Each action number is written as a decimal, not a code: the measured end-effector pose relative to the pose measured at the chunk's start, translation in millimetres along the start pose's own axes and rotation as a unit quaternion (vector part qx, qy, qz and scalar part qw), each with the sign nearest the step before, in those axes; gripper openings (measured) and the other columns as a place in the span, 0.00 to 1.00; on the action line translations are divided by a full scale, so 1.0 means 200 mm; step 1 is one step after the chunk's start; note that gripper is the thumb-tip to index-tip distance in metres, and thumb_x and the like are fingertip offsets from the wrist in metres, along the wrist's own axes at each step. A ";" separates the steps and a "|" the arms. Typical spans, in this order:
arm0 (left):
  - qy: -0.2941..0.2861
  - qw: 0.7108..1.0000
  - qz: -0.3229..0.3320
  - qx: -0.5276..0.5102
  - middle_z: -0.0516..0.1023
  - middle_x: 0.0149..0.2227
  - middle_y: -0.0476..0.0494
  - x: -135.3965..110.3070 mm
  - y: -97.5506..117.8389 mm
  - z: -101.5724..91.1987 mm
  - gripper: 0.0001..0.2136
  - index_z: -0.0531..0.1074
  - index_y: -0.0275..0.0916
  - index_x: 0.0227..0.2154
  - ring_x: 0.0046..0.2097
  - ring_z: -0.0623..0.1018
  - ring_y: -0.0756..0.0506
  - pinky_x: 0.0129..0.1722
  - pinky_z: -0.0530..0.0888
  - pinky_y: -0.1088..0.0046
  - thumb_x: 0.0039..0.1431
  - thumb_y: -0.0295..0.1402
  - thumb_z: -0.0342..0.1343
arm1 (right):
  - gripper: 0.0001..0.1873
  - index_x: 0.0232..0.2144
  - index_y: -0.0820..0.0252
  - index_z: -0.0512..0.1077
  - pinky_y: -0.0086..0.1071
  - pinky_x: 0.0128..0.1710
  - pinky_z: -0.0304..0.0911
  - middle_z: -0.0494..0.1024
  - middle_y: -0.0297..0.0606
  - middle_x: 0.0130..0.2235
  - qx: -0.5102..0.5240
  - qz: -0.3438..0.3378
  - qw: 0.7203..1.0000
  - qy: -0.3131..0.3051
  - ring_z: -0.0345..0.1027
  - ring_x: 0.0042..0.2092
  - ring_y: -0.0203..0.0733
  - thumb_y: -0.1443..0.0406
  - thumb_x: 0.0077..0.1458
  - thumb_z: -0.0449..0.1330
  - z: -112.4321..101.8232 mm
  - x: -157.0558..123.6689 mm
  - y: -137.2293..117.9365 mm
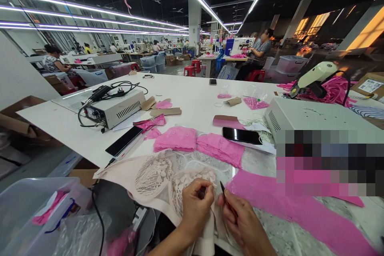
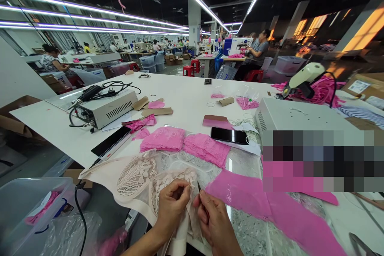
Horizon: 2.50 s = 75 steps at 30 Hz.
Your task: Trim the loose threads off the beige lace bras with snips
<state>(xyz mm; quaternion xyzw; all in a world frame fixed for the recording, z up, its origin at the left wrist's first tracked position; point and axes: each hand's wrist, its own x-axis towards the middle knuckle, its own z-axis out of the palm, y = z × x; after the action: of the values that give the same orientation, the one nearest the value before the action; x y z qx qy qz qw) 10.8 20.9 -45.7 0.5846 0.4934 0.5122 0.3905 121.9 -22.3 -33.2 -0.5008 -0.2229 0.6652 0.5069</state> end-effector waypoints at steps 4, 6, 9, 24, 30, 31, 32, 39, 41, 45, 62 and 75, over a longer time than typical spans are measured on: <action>-0.018 1.000 -0.021 -0.014 0.72 0.20 0.49 0.01 0.00 0.00 0.06 0.73 0.35 0.21 0.23 0.70 0.51 0.24 0.66 0.79 0.49 0.27 0.53 | 0.21 0.25 0.61 0.70 0.23 0.13 0.38 0.54 0.21 0.16 -0.091 -0.095 0.991 0.037 0.40 0.15 0.26 0.48 0.45 0.60 -0.04 0.01 -0.08; -0.034 0.999 -0.017 -0.016 0.73 0.20 0.49 0.01 0.01 -0.01 0.06 0.73 0.35 0.22 0.23 0.69 0.51 0.24 0.66 0.79 0.49 0.28 0.53 | 0.16 0.27 0.62 0.71 0.24 0.18 0.47 0.57 0.24 0.18 -0.174 -0.163 0.970 0.050 0.49 0.19 0.30 0.54 0.44 0.63 -0.04 0.02 -0.11; -0.058 0.998 0.017 -0.004 0.74 0.22 0.47 0.01 0.01 -0.03 0.06 0.74 0.36 0.22 0.24 0.70 0.51 0.25 0.67 0.79 0.50 0.28 0.53 | 0.11 0.22 0.62 0.72 0.27 0.22 0.51 0.60 0.27 0.19 -0.254 -0.193 0.947 0.037 0.53 0.23 0.34 0.59 0.45 0.63 -0.01 0.04 -0.14; -0.041 0.996 0.020 0.079 0.69 0.19 0.50 -0.04 0.06 -0.03 0.05 0.70 0.36 0.20 0.22 0.67 0.52 0.23 0.63 0.78 0.46 0.24 0.52 | 0.10 0.17 0.60 0.68 0.26 0.22 0.56 0.65 0.29 0.18 -0.158 -0.222 0.956 0.112 0.56 0.23 0.33 0.63 0.40 0.64 0.06 0.04 -0.02; -0.047 0.994 -0.093 -0.047 0.66 0.19 0.51 -0.05 0.05 0.01 0.05 0.68 0.35 0.20 0.23 0.65 0.52 0.24 0.63 0.78 0.48 0.29 0.51 | 0.16 0.17 0.58 0.63 0.23 0.11 0.40 0.53 0.20 0.13 -0.004 -0.125 0.988 0.088 0.40 0.14 0.26 0.56 0.38 0.65 0.09 0.06 0.02; -0.051 0.992 -0.098 -0.054 0.66 0.19 0.51 -0.05 0.05 0.00 0.06 0.68 0.35 0.20 0.23 0.65 0.52 0.24 0.63 0.78 0.48 0.29 0.51 | 0.16 0.17 0.58 0.63 0.23 0.10 0.36 0.51 0.19 0.12 -0.005 -0.116 0.990 0.082 0.37 0.14 0.26 0.56 0.39 0.65 0.08 0.07 0.02; -0.056 0.992 -0.097 -0.055 0.66 0.19 0.51 -0.05 0.04 0.00 0.06 0.68 0.34 0.20 0.23 0.65 0.52 0.24 0.63 0.78 0.48 0.29 0.51 | 0.16 0.17 0.58 0.63 0.23 0.10 0.36 0.50 0.19 0.12 -0.008 -0.109 0.991 0.076 0.36 0.13 0.25 0.56 0.39 0.65 0.07 0.07 0.02; -0.068 0.996 0.030 0.051 0.69 0.22 0.49 -0.04 0.02 -0.03 0.05 0.70 0.35 0.22 0.26 0.68 0.51 0.27 0.64 0.77 0.50 0.25 0.51 | 0.15 0.18 0.63 0.69 0.25 0.21 0.54 0.64 0.28 0.19 -0.084 -0.139 0.986 0.042 0.55 0.23 0.32 0.59 0.38 0.68 0.00 0.08 -0.04; -0.062 0.997 0.021 0.038 0.69 0.22 0.49 -0.04 0.02 -0.02 0.05 0.70 0.36 0.23 0.26 0.68 0.51 0.27 0.64 0.78 0.52 0.26 0.51 | 0.17 0.18 0.62 0.68 0.25 0.21 0.54 0.62 0.27 0.19 -0.065 -0.149 0.985 0.055 0.53 0.22 0.31 0.57 0.37 0.68 0.01 0.08 -0.04; -0.065 0.998 0.000 0.019 0.70 0.23 0.49 -0.04 0.00 -0.02 0.06 0.70 0.36 0.24 0.26 0.69 0.51 0.27 0.65 0.78 0.54 0.28 0.51 | 0.18 0.20 0.61 0.68 0.25 0.18 0.51 0.60 0.25 0.17 -0.044 -0.138 0.988 0.057 0.51 0.19 0.31 0.54 0.38 0.67 0.01 0.08 -0.01; -0.266 0.959 0.091 0.047 0.77 0.33 0.42 0.09 0.10 -0.15 0.11 0.76 0.37 0.37 0.36 0.75 0.47 0.36 0.68 0.74 0.52 0.22 0.54 | 0.13 0.28 0.62 0.76 0.30 0.31 0.65 0.75 0.35 0.26 -0.204 -0.256 0.945 0.024 0.68 0.30 0.42 0.56 0.49 0.62 -0.09 0.06 0.03; -0.269 0.949 0.033 0.160 0.71 0.26 0.50 0.12 0.14 -0.16 0.03 0.72 0.36 0.25 0.29 0.69 0.50 0.29 0.62 0.77 0.47 0.24 0.56 | 0.16 0.25 0.61 0.72 0.28 0.26 0.61 0.70 0.32 0.23 -0.220 -0.236 0.941 0.098 0.64 0.26 0.39 0.54 0.45 0.63 -0.05 0.05 0.01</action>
<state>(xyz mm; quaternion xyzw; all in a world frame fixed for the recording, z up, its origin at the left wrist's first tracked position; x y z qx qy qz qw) -16.0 36.0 -8.0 0.7713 0.4262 0.2627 0.3930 130.4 -16.6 -42.1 -0.5958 -0.4244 0.4084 0.5460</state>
